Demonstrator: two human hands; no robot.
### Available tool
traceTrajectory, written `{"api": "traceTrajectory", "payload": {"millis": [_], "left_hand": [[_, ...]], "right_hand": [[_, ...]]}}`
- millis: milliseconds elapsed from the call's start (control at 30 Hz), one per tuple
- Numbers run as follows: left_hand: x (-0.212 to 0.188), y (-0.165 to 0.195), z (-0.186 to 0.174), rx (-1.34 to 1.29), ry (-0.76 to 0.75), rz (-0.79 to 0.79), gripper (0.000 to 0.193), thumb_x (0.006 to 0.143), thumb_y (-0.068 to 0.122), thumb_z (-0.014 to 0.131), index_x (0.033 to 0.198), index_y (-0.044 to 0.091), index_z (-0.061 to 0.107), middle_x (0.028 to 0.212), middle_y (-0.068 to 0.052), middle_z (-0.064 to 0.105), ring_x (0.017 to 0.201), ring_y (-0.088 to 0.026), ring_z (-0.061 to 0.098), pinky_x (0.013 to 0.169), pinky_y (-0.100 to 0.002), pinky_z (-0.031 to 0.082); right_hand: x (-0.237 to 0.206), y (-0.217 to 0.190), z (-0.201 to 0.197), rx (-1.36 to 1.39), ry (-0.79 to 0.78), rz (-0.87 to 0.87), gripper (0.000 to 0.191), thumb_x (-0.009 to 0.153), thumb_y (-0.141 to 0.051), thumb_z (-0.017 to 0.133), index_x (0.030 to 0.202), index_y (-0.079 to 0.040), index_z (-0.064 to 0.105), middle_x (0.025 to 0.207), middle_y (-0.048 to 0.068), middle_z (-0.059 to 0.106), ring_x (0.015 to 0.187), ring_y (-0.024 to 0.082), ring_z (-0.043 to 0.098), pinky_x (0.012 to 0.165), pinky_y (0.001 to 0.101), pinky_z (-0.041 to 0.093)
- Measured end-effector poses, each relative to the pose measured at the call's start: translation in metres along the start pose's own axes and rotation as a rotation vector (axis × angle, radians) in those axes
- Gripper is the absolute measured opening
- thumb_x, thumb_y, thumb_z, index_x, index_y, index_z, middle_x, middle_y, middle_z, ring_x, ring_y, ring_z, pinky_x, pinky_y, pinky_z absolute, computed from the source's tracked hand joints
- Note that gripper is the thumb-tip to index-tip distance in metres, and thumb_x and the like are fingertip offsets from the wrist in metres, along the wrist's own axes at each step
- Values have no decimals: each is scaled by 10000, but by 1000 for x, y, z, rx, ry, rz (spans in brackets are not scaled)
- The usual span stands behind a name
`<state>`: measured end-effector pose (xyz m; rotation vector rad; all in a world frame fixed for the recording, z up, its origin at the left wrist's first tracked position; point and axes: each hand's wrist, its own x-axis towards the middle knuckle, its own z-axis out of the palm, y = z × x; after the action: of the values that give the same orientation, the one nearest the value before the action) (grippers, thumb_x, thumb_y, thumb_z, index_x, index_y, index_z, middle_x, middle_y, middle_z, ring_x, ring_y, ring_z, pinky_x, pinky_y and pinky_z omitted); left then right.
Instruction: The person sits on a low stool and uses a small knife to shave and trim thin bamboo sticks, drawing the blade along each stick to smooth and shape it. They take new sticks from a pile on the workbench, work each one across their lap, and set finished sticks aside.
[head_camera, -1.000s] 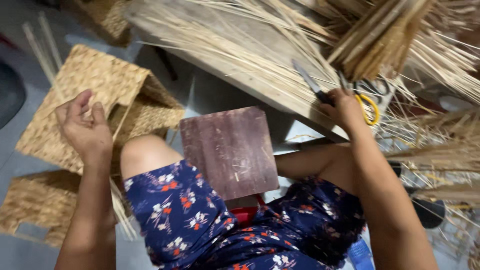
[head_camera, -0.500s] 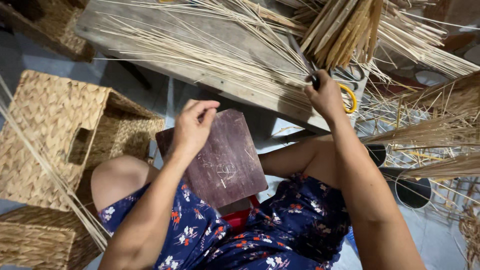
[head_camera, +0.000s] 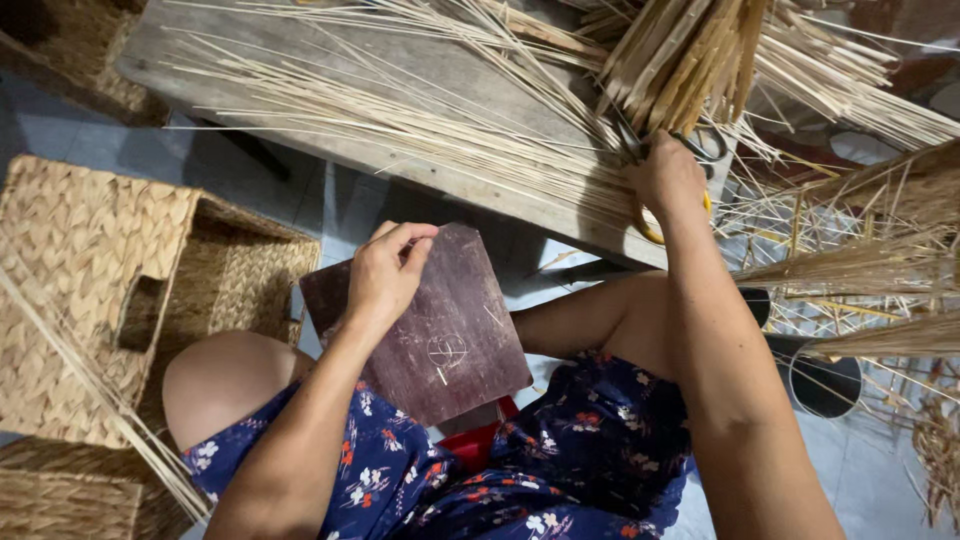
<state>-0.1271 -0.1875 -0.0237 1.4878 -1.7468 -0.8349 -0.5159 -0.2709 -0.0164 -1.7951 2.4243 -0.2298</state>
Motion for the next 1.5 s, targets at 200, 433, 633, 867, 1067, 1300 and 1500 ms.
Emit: {"api": "traceTrajectory", "payload": {"millis": [200, 433, 633, 867, 1067, 1300, 1500], "left_hand": [[0, 3, 0, -15, 2, 44, 151, 933, 154, 721, 1078, 153, 762, 915, -73, 679, 657, -218, 637, 613, -344, 517], [-2, -2, -3, 1, 25, 24, 143, 933, 152, 720, 1068, 152, 764, 916, -81, 689, 676, -230, 664, 613, -353, 521], [-1, -3, -2, -17, 58, 70, 129, 932, 149, 726, 1056, 149, 763, 916, -81, 688, 735, -227, 687, 634, -343, 539], [2, 1, 0, -4, 13, 11, 125, 925, 154, 729, 1045, 147, 765, 879, -74, 681, 654, -227, 654, 611, -348, 526], [2, 5, -1, 18, -7, 21, 133, 927, 156, 720, 1054, 148, 761, 899, -62, 691, 647, -206, 660, 619, -343, 541], [4, 5, -2, 0, -11, 32, 131, 930, 159, 711, 1053, 146, 755, 930, -71, 702, 696, -219, 690, 648, -353, 559], [5, 8, 0, 10, -27, 39, 138, 923, 150, 713, 1055, 135, 752, 923, -93, 692, 699, -257, 683, 647, -376, 547]], "right_hand": [[-4, 3, -4, -18, -10, 48, 605, 768, -309, 860, 1262, -78, 599, 1143, 232, 678, 1052, 430, 650, 854, 533, 524], [7, 1, -3, -28, 45, -19, 400, 811, -292, 788, 1153, -96, 720, 1103, 243, 696, 1032, 430, 666, 848, 535, 534], [3, 4, -12, -117, 92, -67, 380, 827, -330, 799, 1069, -45, 734, 1025, 242, 707, 979, 421, 680, 811, 527, 545], [6, 21, -16, -207, 208, -146, 287, 895, -285, 766, 1091, -75, 751, 1001, 203, 724, 888, 394, 702, 746, 496, 566], [22, 19, -2, -265, 333, -195, 178, 904, -151, 693, 1059, -71, 733, 1078, 153, 737, 891, 364, 717, 720, 487, 565], [5, -4, 0, -44, 135, -155, 277, 983, -361, 735, 1118, -119, 727, 1020, 196, 714, 906, 407, 684, 759, 519, 541], [-10, -47, 34, 128, 98, -471, 240, 961, -193, 675, 1185, -159, 751, 1041, 156, 658, 892, 390, 682, 786, 501, 546]]}}
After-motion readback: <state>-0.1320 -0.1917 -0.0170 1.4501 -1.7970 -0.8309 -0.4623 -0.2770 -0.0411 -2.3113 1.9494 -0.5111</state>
